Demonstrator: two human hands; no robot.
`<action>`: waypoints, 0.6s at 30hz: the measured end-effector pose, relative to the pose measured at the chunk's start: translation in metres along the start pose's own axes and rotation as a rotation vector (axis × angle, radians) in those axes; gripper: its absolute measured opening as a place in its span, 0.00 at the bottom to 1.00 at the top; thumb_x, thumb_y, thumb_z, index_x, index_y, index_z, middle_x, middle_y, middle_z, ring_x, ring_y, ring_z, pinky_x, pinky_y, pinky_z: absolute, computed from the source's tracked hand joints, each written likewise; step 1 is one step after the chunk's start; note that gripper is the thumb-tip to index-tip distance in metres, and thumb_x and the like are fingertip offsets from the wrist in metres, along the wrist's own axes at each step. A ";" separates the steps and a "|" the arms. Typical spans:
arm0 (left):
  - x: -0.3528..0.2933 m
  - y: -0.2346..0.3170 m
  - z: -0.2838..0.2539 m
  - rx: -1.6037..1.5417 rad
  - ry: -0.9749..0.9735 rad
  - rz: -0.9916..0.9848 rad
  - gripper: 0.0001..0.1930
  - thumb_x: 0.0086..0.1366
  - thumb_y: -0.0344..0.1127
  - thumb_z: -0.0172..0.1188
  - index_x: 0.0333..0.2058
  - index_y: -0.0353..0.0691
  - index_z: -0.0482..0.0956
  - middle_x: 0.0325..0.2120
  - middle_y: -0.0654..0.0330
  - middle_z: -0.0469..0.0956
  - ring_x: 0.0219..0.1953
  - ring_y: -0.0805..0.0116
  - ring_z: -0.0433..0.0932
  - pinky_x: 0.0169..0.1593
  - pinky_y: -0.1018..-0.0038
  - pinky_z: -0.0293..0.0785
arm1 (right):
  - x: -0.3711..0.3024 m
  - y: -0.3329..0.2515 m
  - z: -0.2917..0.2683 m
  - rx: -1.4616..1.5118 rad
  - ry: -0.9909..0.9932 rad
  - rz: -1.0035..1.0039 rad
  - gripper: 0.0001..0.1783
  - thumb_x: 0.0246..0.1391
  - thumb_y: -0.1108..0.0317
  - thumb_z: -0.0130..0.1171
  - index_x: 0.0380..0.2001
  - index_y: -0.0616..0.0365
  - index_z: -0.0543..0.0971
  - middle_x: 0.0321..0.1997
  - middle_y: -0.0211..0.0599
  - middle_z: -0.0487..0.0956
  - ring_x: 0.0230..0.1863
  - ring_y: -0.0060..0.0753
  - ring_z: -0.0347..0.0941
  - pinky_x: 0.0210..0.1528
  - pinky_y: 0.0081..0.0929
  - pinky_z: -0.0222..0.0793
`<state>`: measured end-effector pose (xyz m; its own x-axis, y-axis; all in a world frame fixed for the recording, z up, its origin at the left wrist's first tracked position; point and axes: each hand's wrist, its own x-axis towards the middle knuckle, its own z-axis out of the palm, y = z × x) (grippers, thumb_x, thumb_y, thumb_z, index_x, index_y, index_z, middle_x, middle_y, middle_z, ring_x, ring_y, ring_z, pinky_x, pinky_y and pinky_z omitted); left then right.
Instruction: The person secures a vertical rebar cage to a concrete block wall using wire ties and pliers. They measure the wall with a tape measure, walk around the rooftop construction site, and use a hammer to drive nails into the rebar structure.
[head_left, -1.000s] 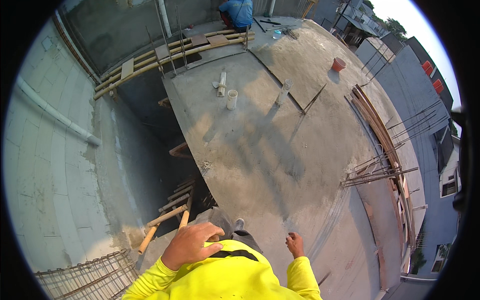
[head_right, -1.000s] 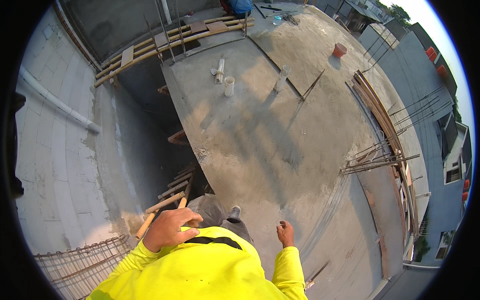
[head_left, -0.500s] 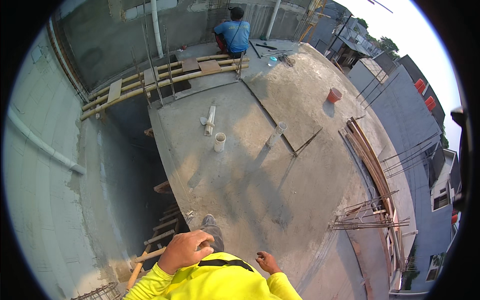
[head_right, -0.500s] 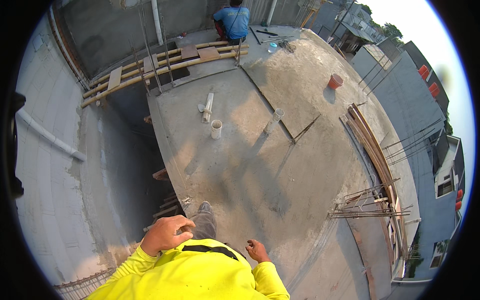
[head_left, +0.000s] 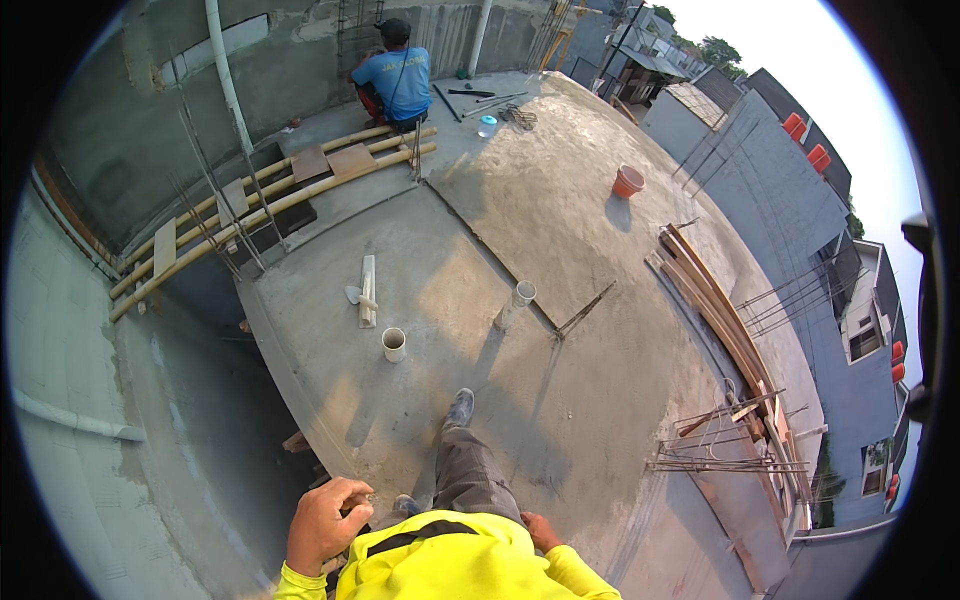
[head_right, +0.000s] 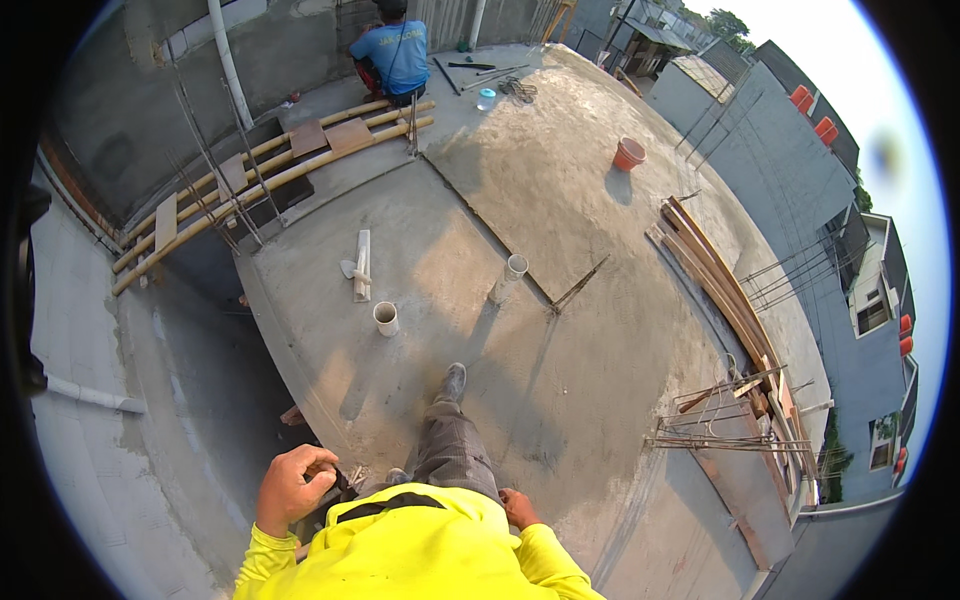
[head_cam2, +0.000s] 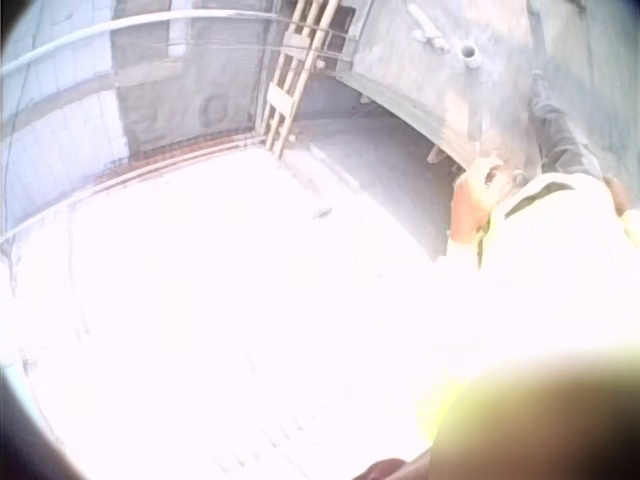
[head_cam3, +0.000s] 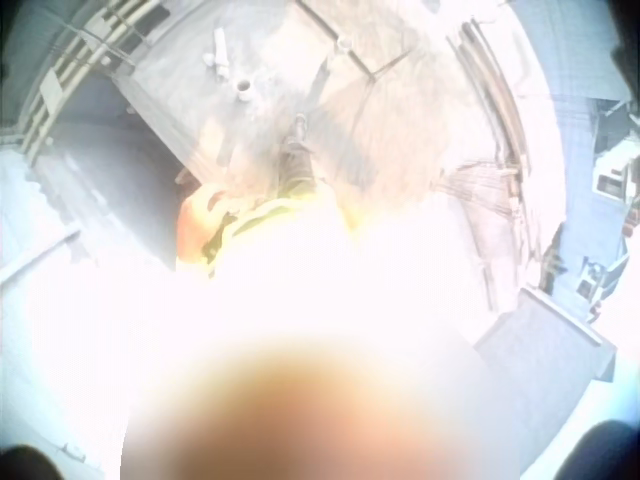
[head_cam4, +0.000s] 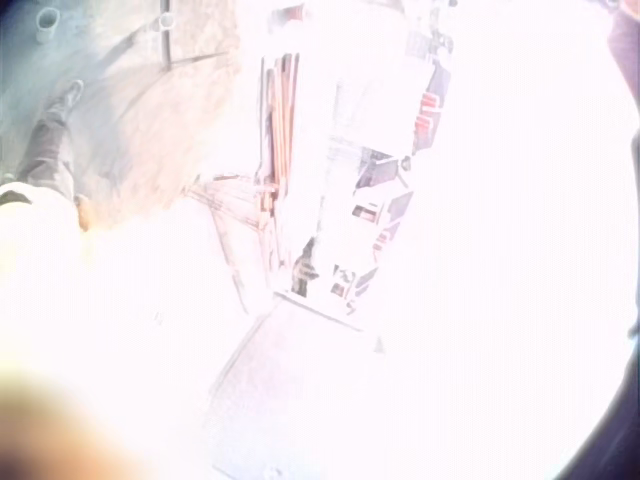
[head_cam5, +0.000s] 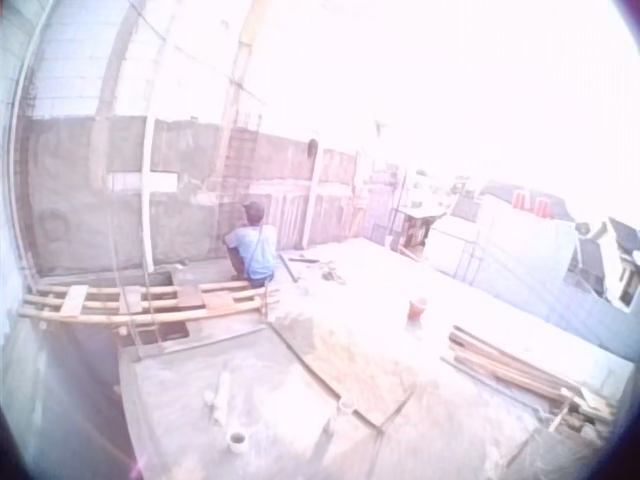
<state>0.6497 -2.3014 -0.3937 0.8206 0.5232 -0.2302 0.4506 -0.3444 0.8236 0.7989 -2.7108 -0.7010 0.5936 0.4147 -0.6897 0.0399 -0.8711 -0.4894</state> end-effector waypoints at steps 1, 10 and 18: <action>0.018 -0.002 0.001 -0.008 0.003 -0.040 0.14 0.54 0.35 0.60 0.36 0.32 0.82 0.29 0.53 0.82 0.30 0.64 0.83 0.37 0.72 0.78 | 0.020 -0.004 -0.004 -0.020 -0.062 -0.006 0.26 0.57 0.56 0.56 0.52 0.66 0.78 0.52 0.57 0.80 0.53 0.58 0.77 0.54 0.40 0.72; 0.309 0.011 0.023 -0.005 0.251 -0.216 0.13 0.57 0.35 0.60 0.38 0.34 0.82 0.31 0.53 0.82 0.33 0.60 0.84 0.40 0.69 0.79 | 0.355 -0.133 -0.206 -0.322 -0.134 -0.172 0.21 0.55 0.61 0.60 0.49 0.62 0.80 0.45 0.52 0.83 0.48 0.53 0.80 0.51 0.38 0.75; 0.486 0.118 -0.001 -0.010 0.124 -0.187 0.14 0.60 0.38 0.62 0.43 0.38 0.80 0.34 0.56 0.82 0.36 0.57 0.82 0.42 0.65 0.77 | 0.522 -0.340 -0.465 0.476 0.128 -0.308 0.19 0.59 0.69 0.56 0.51 0.67 0.77 0.40 0.43 0.82 0.35 0.28 0.81 0.36 0.24 0.77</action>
<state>1.1015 -2.0869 -0.4076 0.6731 0.6695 -0.3142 0.5870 -0.2251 0.7777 1.4692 -2.3203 -0.6465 0.7056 0.5695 -0.4217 -0.1219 -0.4887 -0.8639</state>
